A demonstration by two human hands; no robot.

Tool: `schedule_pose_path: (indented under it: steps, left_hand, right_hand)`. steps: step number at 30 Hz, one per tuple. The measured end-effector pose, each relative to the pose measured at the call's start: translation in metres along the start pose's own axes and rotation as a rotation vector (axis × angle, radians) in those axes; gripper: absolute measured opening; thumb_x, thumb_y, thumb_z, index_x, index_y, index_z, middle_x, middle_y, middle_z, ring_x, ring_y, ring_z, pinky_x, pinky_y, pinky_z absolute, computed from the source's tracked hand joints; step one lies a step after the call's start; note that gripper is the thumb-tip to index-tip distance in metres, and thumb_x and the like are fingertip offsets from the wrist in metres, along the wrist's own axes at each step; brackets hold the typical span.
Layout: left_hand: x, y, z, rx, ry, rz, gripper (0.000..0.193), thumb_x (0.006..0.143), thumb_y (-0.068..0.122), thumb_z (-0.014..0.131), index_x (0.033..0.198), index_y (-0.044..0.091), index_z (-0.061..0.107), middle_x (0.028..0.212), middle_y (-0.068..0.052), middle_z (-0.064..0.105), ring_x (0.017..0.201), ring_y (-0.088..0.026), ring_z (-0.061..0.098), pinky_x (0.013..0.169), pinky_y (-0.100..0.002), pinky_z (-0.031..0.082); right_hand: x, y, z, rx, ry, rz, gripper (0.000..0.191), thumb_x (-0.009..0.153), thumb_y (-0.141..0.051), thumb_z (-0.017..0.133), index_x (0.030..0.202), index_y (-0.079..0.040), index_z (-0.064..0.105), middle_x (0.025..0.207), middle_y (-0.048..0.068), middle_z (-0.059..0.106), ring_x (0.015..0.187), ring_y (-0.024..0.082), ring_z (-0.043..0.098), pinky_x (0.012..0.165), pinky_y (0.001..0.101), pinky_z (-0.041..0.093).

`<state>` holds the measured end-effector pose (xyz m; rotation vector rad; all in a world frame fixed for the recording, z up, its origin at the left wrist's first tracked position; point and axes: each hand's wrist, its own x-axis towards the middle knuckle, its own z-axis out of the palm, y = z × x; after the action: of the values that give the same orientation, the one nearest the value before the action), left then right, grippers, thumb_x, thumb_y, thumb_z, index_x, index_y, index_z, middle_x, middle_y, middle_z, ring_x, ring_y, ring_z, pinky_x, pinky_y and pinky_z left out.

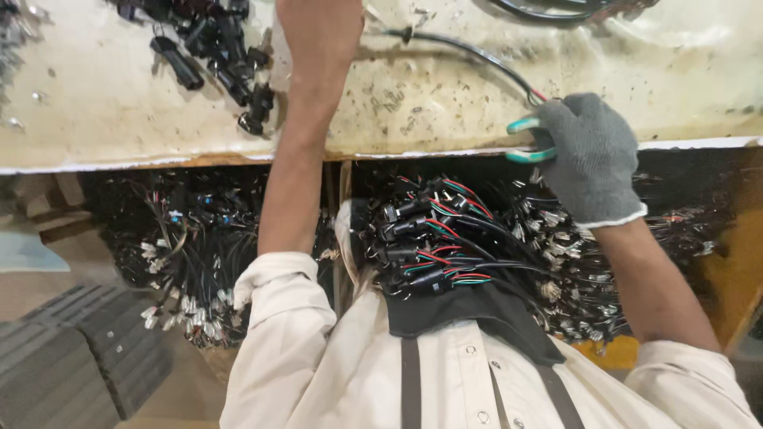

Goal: The person picks up black cable connectors and wires from the workbench, strips and trims wire ends with pliers, and joins the wires into connectors, placing finished harnesses into a growing pile on their lap and the bench.

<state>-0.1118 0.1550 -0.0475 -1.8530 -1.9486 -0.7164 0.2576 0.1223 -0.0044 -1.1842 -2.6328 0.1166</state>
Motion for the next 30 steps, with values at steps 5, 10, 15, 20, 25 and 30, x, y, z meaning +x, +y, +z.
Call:
schedule_pose_path:
  steps: [5,10,15,20,25,30]
  left_hand:
    - [-0.001,0.003,-0.018,-0.197,0.180,0.101,0.027,0.092,0.017,0.076,0.110,0.000,0.067,0.104,-0.016,0.067,0.087,-0.034,0.071,0.076,-0.038,0.057]
    - [-0.032,0.058,-0.063,-1.860,-0.112,-0.322,0.036,0.093,0.012,0.080,0.117,0.016,0.053,0.102,0.002,0.057,0.091,-0.018,0.070,0.072,-0.033,0.061]
    - [-0.073,0.106,-0.090,-1.652,-0.737,-0.538,0.037,0.093,0.007,0.080,0.127,0.008,0.064,0.101,-0.007,0.069,0.078,-0.012,0.065,0.071,-0.027,0.054]
    - [-0.076,0.117,-0.107,-1.451,-0.698,-0.246,0.048,0.092,0.008,0.080,0.138,0.008,0.065,0.130,-0.010,0.074,0.104,-0.017,0.074,0.096,-0.031,0.058]
    - [-0.073,0.129,-0.115,-1.322,-0.659,-0.154,0.049,0.092,0.012,0.081,0.138,0.007,0.063,0.125,-0.014,0.073,0.111,-0.026,0.075,0.097,-0.034,0.058]
    - [-0.076,0.132,-0.122,-1.291,-0.647,-0.244,0.041,0.096,0.014,0.078,0.132,0.002,0.063,0.123,-0.014,0.073,0.112,-0.027,0.074,0.099,-0.034,0.057]
  right_hand:
    - [0.014,0.015,-0.001,0.018,-0.298,0.094,0.034,0.092,-0.024,0.083,0.114,-0.005,0.066,0.084,0.013,0.069,0.065,0.029,0.070,0.056,0.0440,0.054]
    - [0.027,0.033,-0.003,0.399,-0.166,0.128,0.023,0.097,-0.012,0.077,0.115,-0.003,0.066,0.088,0.013,0.074,0.075,0.025,0.074,0.062,0.0360,0.058]
    - [0.001,0.017,0.003,1.297,-0.044,0.487,0.011,0.100,-0.001,0.069,0.091,-0.006,0.066,0.082,0.008,0.071,0.069,0.014,0.074,0.060,0.0267,0.061]
    - [-0.016,-0.018,0.006,0.552,0.280,-0.151,0.012,0.088,-0.004,0.073,0.079,-0.011,0.068,0.069,0.004,0.067,0.059,0.017,0.068,0.049,0.0311,0.050]
    - [0.000,-0.039,-0.021,0.338,-0.078,-0.218,0.012,0.087,-0.018,0.078,0.080,-0.016,0.068,0.070,0.004,0.061,0.059,0.024,0.063,0.049,0.0367,0.045]
    - [0.005,-0.065,-0.025,0.745,0.099,0.133,0.016,0.104,-0.015,0.067,0.091,-0.010,0.060,0.081,0.005,0.059,0.067,0.022,0.060,0.061,0.0350,0.047]
